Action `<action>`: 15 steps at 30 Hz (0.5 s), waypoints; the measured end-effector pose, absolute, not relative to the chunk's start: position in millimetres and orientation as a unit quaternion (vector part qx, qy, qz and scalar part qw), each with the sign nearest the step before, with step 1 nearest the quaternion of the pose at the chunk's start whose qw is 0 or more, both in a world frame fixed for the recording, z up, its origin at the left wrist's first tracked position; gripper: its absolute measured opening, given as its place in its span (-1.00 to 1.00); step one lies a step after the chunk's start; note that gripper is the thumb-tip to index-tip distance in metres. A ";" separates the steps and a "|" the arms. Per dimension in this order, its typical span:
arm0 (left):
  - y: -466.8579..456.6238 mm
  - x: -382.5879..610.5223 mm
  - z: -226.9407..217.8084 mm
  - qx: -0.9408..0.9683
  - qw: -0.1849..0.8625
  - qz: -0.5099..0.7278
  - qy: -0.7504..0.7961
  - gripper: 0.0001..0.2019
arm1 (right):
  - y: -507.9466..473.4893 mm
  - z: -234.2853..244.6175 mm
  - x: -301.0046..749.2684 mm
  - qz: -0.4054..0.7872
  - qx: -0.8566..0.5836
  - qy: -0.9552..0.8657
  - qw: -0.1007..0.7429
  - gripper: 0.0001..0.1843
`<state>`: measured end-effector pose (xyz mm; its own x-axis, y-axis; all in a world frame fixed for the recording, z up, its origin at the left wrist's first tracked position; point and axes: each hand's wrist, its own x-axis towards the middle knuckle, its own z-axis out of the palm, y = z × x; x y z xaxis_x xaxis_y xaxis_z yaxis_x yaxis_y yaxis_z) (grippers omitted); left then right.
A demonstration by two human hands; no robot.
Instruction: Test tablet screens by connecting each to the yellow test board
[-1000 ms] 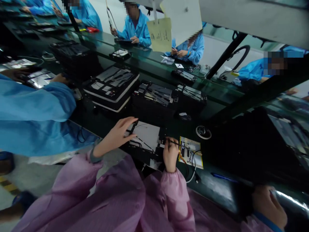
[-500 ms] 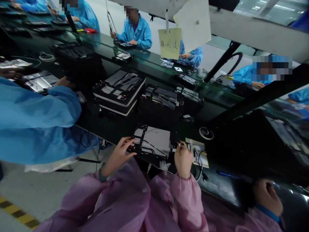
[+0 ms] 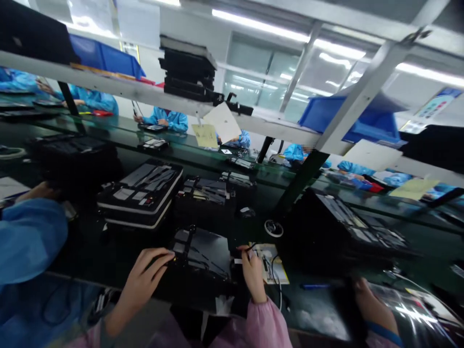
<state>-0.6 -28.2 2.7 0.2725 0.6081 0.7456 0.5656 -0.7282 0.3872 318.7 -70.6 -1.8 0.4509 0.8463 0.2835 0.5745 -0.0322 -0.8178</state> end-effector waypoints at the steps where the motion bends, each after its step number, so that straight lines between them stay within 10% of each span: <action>1: -24.9 5.6 15.1 0.805 0.008 0.486 0.340 -0.73 | -70.6 -0.8 322.9 0.169 -0.689 -0.494 0.502 -0.67; 9: -16.5 35.4 116.7 0.802 0.199 0.475 0.302 -0.90 | -78.8 44.0 343.6 0.497 -0.445 -0.348 0.659 -0.75; 15: -1.3 20.8 87.5 0.565 0.472 0.519 0.435 -0.79 | -83.0 50.7 330.2 0.514 -0.426 -0.285 0.688 -0.73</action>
